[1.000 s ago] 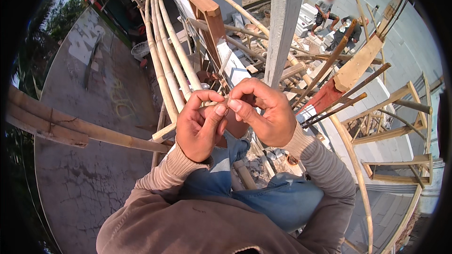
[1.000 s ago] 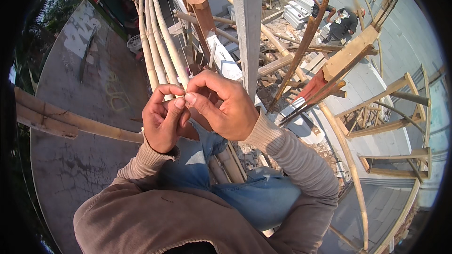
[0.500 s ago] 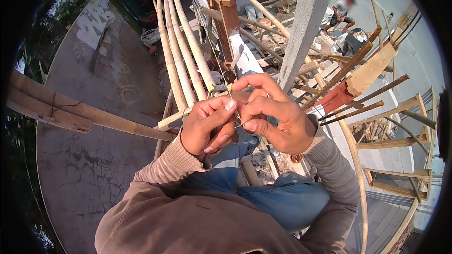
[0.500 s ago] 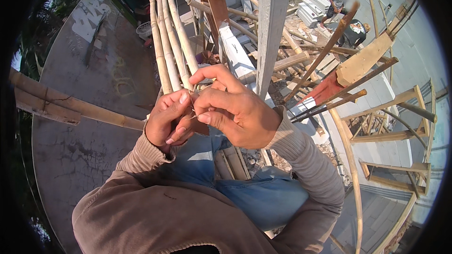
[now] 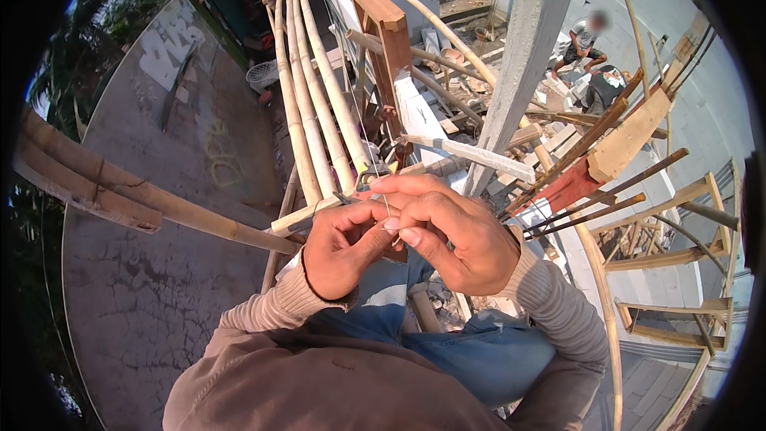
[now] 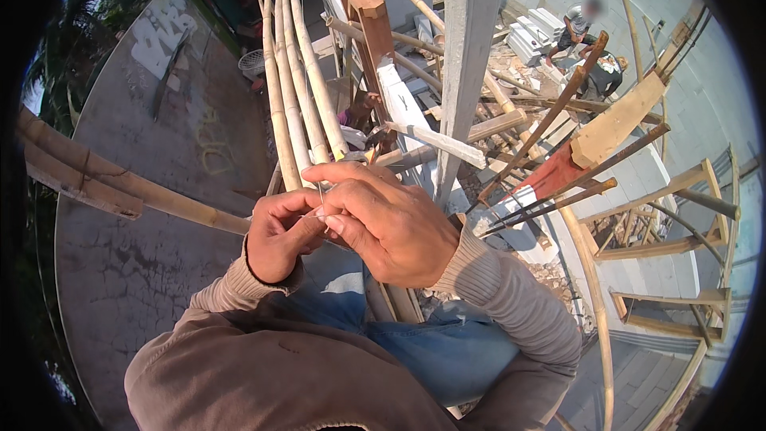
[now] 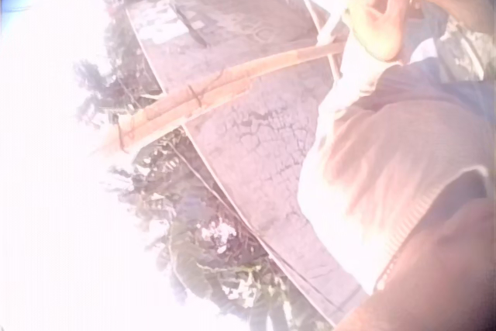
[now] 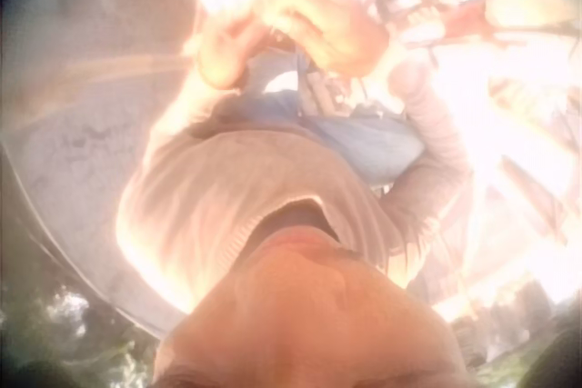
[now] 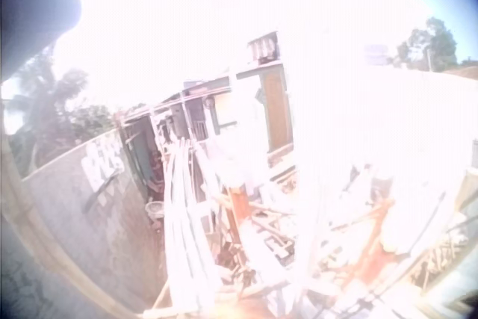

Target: The person ties a white string around a vertical metal stud and adjusts its position. They then place a small wooden spacer between the string and the metal stud to ensure proper alignment.

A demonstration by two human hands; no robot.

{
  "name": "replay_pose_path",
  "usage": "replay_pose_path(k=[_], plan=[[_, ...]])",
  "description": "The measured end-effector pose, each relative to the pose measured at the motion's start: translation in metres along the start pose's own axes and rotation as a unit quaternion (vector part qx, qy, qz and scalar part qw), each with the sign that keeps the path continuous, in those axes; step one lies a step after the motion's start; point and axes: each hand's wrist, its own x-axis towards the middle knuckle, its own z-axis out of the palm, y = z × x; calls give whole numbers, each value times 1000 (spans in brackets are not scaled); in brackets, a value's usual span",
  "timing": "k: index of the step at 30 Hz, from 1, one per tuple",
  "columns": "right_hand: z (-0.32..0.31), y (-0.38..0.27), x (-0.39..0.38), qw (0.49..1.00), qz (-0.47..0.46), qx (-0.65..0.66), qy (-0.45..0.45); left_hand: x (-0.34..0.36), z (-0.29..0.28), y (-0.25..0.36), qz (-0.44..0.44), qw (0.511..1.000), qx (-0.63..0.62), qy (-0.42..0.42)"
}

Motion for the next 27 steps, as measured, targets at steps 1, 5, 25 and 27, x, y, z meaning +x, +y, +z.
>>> replay_pose_path(k=[1, 5, 25, 27], plan=[[2, 0, -1, 1000, 4, -2, 0, 1, -3, -4, 7, 1000, 16, -14], [12, 3, -1, 998, 11, -34, 45, 1, -6, -5, 72, 987, 143, 31], [17, 15, 3, 986, 132, 35, 97, 11, -8, -11, 264, 868, 399, 136], [14, 15, 4, 988, 129, 24, 84, 14, -8, -14, 287, 854, 410, 140]])
